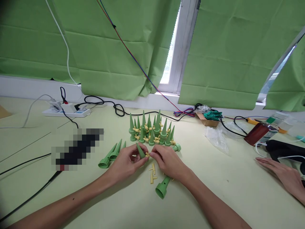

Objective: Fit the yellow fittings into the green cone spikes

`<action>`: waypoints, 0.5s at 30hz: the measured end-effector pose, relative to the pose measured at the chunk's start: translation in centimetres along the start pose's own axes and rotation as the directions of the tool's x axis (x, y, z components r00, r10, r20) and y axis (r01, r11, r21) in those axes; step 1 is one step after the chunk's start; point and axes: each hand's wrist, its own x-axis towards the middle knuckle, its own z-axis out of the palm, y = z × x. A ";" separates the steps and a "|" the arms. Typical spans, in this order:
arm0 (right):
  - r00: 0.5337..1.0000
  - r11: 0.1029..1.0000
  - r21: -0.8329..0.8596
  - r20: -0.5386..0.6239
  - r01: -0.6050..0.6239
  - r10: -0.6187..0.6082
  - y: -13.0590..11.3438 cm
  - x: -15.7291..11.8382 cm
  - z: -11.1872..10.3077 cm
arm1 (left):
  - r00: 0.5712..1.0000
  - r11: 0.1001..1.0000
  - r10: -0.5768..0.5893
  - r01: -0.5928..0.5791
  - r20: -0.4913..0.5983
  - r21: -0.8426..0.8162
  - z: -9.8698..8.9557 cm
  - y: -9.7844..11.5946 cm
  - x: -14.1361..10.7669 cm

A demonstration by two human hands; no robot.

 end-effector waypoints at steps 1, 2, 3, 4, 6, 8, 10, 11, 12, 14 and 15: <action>1.000 1.000 -0.012 0.003 -0.003 0.003 0.1 0.0 0.0 | 1.000 1.000 -0.001 0.001 0.002 0.000 0.0 0.0 0.0; 1.000 1.000 -0.021 0.005 -0.006 0.006 0.1 0.0 0.1 | 1.000 1.000 -0.002 0.002 0.004 -0.001 0.0 -0.1 0.0; 1.000 1.000 -0.028 0.006 -0.008 0.008 0.1 0.0 0.1 | 1.000 1.000 -0.004 0.004 0.008 -0.003 0.0 -0.1 0.0; 1.000 0.999 -0.034 0.007 -0.011 0.012 0.2 0.0 0.1 | 1.000 1.000 -0.006 0.006 0.011 -0.004 0.1 -0.1 0.0; 1.000 0.999 -0.044 0.010 -0.018 0.018 0.2 0.0 0.2 | 1.000 1.000 -0.008 0.008 0.016 -0.001 0.0 -0.1 0.0; 1.000 0.998 -0.049 0.015 -0.026 0.027 0.1 0.1 0.2 | 1.000 1.000 -0.006 0.005 0.013 0.007 0.0 0.0 0.0; 0.999 0.998 -0.046 0.016 -0.032 0.033 0.0 0.1 0.1 | 1.000 1.000 0.000 0.000 0.007 0.012 0.0 0.1 0.0; 0.999 0.999 -0.036 0.016 -0.032 0.033 -0.1 0.1 0.1 | 1.000 1.000 0.001 -0.001 0.004 0.013 0.0 0.1 0.0; 0.999 0.999 -0.021 0.016 -0.031 0.031 -0.1 0.0 0.0 | 1.000 1.000 0.002 -0.002 0.002 0.014 0.0 0.2 0.1; 1.000 0.999 0.018 0.014 -0.027 0.027 -0.3 0.0 -0.1 | 1.000 1.000 0.005 -0.005 -0.006 0.015 -0.1 0.1 0.1; 1.000 0.999 0.037 0.011 -0.027 0.026 -0.4 0.0 -0.2 | 1.000 1.000 0.009 -0.008 -0.014 0.014 -0.1 0.0 0.2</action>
